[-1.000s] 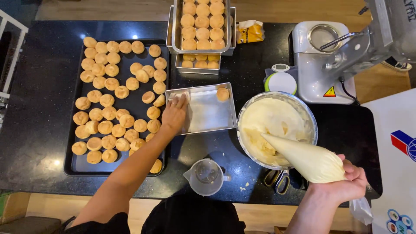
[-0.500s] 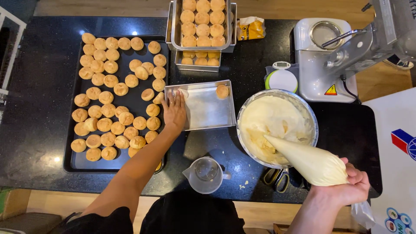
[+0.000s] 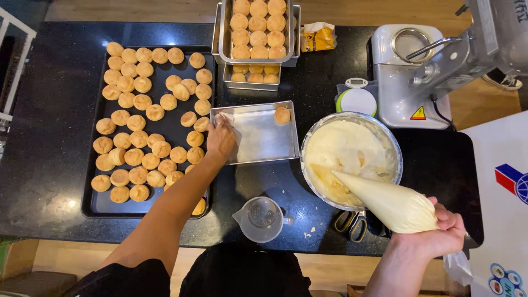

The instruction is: Pipe cream into cream puffs using a piping bag and organize them onto baking trays.

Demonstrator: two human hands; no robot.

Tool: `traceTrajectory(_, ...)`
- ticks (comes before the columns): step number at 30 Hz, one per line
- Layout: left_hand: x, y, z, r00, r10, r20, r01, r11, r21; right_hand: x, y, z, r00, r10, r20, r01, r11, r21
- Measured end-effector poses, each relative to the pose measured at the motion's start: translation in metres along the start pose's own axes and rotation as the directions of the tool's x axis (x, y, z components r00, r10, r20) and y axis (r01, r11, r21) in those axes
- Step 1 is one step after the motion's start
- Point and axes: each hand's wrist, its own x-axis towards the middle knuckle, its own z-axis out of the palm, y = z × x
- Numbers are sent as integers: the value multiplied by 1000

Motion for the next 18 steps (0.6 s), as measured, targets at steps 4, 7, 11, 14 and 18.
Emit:
traceTrajectory(4,1,-5,-3,999,52,16,-52,999,2,-7,-1,6,1000,1,-31,0,1000,12)
traceTrajectory(7,3,-8,-6,997,67,-28,-66,997,35,3,-6,-8,1000,0,-6,0,1000,7)
traceTrajectory(11,0,-14,-16,994,74,-81,-73,997,23,3,-12,-8,999,21,32,-21,1000,16)
traceTrajectory(14,-1,-21,-40,979,198,54,-197,980,-30,3,-13,-7,999,35,36,-36,999,33)
traceTrajectory(18,-20,-37,-97,961,260,99,-261,965,-1,1,-13,2,1000,28,-6,-28,996,89)
